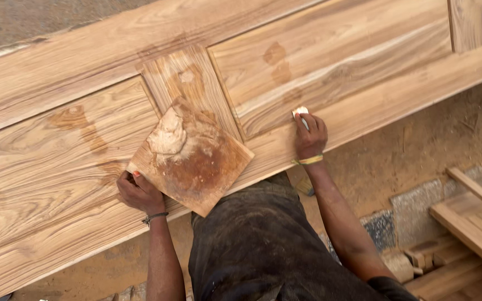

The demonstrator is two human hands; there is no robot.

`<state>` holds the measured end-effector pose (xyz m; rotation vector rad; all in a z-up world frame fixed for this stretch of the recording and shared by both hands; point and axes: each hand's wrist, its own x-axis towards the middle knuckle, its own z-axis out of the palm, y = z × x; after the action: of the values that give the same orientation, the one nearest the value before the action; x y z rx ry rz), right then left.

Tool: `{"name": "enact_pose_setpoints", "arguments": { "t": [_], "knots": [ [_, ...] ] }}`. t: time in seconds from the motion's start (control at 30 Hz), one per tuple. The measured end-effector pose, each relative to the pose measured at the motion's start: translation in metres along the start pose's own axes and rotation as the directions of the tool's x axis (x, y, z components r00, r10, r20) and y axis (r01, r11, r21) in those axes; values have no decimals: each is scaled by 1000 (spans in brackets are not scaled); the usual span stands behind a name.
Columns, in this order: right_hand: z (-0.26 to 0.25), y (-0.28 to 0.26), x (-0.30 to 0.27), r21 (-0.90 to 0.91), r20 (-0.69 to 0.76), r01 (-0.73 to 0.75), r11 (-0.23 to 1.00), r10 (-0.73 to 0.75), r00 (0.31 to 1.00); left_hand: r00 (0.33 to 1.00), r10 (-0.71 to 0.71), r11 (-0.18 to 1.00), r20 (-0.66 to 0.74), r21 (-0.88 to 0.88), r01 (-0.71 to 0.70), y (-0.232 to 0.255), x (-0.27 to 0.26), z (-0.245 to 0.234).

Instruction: The person applies a paste-like wood filler to a large wooden panel using a small putty knife. They scoop filler from a wooden board and spread it into the grooves and recessed areas of the panel's surface.

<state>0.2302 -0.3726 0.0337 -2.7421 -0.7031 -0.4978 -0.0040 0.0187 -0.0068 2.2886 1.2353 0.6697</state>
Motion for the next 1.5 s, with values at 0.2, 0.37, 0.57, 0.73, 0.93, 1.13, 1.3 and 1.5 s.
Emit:
{"name": "enact_pose_setpoints", "arguments": {
  "t": [0.2,0.37,0.57,0.73,0.93,1.13,1.3,1.5],
  "knots": [
    [-10,-24,11,45,97,-69,997,64,993,999,33,999,6,-11,-33,1,0,-5],
    [-21,-21,23,6,262,-176,984,169,950,1000,5,998,21,-62,-4,1,1,-1],
    [-30,56,72,-124,253,-231,965,256,933,1000,15,1000,-2,26,-15,3,0,-4],
    [2,69,70,-172,263,-219,960,259,929,999,-14,999,36,-44,16,6,2,-6],
    [15,-3,39,-126,188,-129,984,151,970,1000,9,1000,26,9,-9,4,1,-6],
    [6,-36,45,-46,280,-220,974,224,934,1000,4,1000,16,-14,-4,2,2,-2],
    [3,-17,30,249,367,-454,855,351,862,999,37,997,20,-63,-35,-12,-6,1],
    [-27,60,47,388,133,-463,797,449,884,1000,10,999,-6,-33,-10,-18,-7,5]
  ]
}}
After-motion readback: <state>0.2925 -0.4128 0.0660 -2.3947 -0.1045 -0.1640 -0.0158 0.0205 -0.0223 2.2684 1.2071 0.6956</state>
